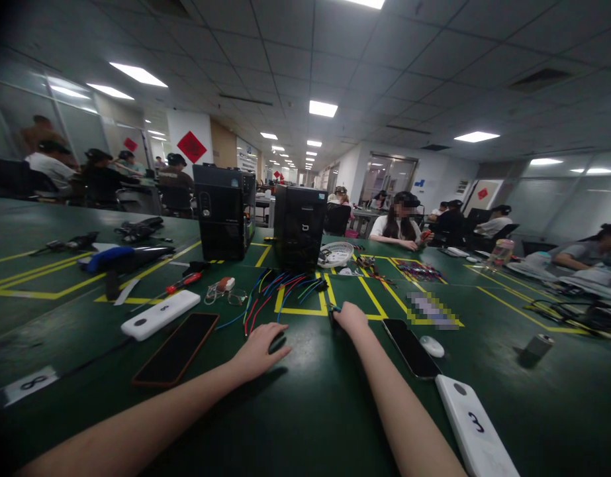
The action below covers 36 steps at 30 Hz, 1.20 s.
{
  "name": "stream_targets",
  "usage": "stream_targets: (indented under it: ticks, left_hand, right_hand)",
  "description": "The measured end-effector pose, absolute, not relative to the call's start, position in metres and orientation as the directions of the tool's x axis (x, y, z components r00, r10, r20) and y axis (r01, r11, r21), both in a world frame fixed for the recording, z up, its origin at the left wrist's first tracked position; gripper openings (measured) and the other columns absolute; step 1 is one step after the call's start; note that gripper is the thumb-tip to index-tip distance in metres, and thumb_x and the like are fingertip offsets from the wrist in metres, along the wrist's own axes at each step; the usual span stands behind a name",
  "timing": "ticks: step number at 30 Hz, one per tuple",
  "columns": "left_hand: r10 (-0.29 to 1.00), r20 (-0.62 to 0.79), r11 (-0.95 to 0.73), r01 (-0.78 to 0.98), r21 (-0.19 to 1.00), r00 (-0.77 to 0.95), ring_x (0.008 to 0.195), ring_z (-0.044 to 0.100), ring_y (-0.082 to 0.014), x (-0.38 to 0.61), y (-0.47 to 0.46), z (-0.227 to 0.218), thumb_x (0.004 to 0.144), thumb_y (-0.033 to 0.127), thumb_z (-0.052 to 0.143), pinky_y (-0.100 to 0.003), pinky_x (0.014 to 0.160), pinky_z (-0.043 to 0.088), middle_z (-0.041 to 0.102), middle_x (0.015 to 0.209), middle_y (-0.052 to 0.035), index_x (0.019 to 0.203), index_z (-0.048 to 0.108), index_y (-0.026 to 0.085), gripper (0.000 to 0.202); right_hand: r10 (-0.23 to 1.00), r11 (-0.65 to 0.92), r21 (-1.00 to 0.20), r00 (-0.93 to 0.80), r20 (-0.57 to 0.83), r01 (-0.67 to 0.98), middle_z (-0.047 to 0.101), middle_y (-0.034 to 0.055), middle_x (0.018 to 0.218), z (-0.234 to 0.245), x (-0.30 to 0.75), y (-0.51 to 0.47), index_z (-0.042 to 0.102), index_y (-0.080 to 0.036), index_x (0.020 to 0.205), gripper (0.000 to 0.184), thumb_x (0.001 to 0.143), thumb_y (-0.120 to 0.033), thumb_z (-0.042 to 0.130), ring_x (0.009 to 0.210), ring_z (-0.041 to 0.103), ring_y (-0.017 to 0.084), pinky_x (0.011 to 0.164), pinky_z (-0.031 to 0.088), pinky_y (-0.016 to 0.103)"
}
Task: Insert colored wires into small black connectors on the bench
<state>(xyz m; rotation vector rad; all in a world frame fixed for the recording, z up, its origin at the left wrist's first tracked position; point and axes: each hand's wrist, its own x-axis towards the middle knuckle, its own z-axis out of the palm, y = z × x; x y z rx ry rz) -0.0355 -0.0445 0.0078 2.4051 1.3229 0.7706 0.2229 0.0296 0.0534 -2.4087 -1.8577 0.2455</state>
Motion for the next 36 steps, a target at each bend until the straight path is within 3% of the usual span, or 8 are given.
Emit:
stream_targets:
  ticks: [6,10,13,17,24,27,31,36]
  left_hand:
    - [0.847,0.303,-0.532,0.684,0.5,0.437,0.111,0.044,-0.0239,-0.037,-0.045,0.01,0.084,0.052,0.041,-0.039,0.097,0.032,0.052,0.119,-0.006,0.121,0.046,0.022,0.047]
    - [0.839,0.305,-0.543,0.68,0.492,0.45,0.111,0.045,-0.0233,-0.036,-0.045,0.011,0.085,0.047,0.042,-0.039,0.098,0.031,0.052,0.118,-0.0063,0.12,0.047,0.022,0.043]
    - [0.841,0.299,-0.541,0.684,0.489,0.451,0.111,0.045,-0.0233,-0.035,-0.045,0.011,0.085,0.045,0.042,-0.039,0.098,0.031,0.052,0.118,-0.0063,0.119,0.047,0.022,0.041]
    - [0.845,0.282,-0.534,0.691,0.488,0.454,0.114,0.043,-0.0237,-0.035,-0.045,0.011,0.085,0.04,0.045,-0.04,0.099,0.029,0.052,0.12,-0.0067,0.12,0.047,0.021,0.04]
    - [0.84,0.282,-0.542,0.703,0.459,0.463,0.112,0.044,-0.0228,-0.035,-0.046,0.011,0.083,0.035,0.047,-0.039,0.099,0.029,0.052,0.118,-0.0062,0.119,0.047,0.022,0.038]
    - [0.837,0.284,-0.548,0.704,0.453,0.469,0.114,0.043,-0.0224,-0.035,-0.046,0.011,0.082,0.032,0.047,-0.039,0.101,0.028,0.052,0.118,-0.0062,0.119,0.047,0.022,0.038]
    - [0.84,0.269,-0.541,0.702,0.463,0.471,0.115,0.042,-0.0226,-0.035,-0.046,0.012,0.081,0.03,0.048,-0.039,0.102,0.027,0.052,0.118,-0.0059,0.119,0.047,0.023,0.039]
    - [0.837,0.267,-0.546,0.702,0.458,0.477,0.115,0.042,-0.0231,-0.036,-0.046,0.012,0.081,0.029,0.048,-0.04,0.102,0.027,0.052,0.119,-0.0057,0.119,0.047,0.023,0.039]
  right_hand:
    - [0.905,-0.425,-0.201,0.418,-0.076,0.883,0.061,0.0176,0.107,0.055,0.286,0.071,0.062,-0.01,0.1,0.037,0.077,-0.037,0.049,0.095,0.059,0.024,0.069,0.045,0.026]
    - [0.89,-0.452,-0.243,0.453,-0.053,0.859,0.061,0.0188,0.107,0.051,0.311,0.08,0.061,-0.006,0.103,0.043,0.078,-0.039,0.049,0.097,0.059,0.025,0.072,0.045,0.027]
    - [0.881,-0.456,-0.285,0.472,-0.014,0.843,0.061,0.0184,0.106,0.047,0.324,0.082,0.06,-0.005,0.106,0.05,0.083,-0.044,0.038,0.096,0.059,0.025,0.073,0.045,0.028]
    - [0.876,-0.434,-0.337,0.478,0.058,0.836,0.062,0.016,0.107,0.043,0.334,0.084,0.062,-0.009,0.105,0.047,0.088,-0.033,0.026,0.097,0.058,0.021,0.075,0.044,0.026]
    - [0.888,-0.35,-0.402,0.436,0.144,0.846,0.063,0.0122,0.104,0.039,0.337,0.085,0.056,-0.012,0.114,0.041,0.078,-0.026,0.044,0.092,0.059,0.019,0.073,0.044,0.023]
    - [0.908,-0.299,-0.404,0.388,0.158,0.865,0.063,0.011,0.105,0.039,0.336,0.083,0.06,-0.012,0.109,0.037,0.077,-0.025,0.045,0.092,0.059,0.018,0.071,0.043,0.021]
    - [0.939,-0.233,-0.392,0.31,0.146,0.89,0.067,0.0079,0.091,0.04,0.331,0.083,0.065,-0.013,0.099,0.031,0.078,-0.023,0.045,0.082,0.06,0.016,0.064,0.041,0.019]
    - [0.946,-0.236,-0.349,0.297,0.131,0.907,0.066,0.0084,0.094,0.041,0.323,0.082,0.065,-0.014,0.1,0.031,0.078,-0.022,0.044,0.084,0.06,0.017,0.065,0.04,0.02]
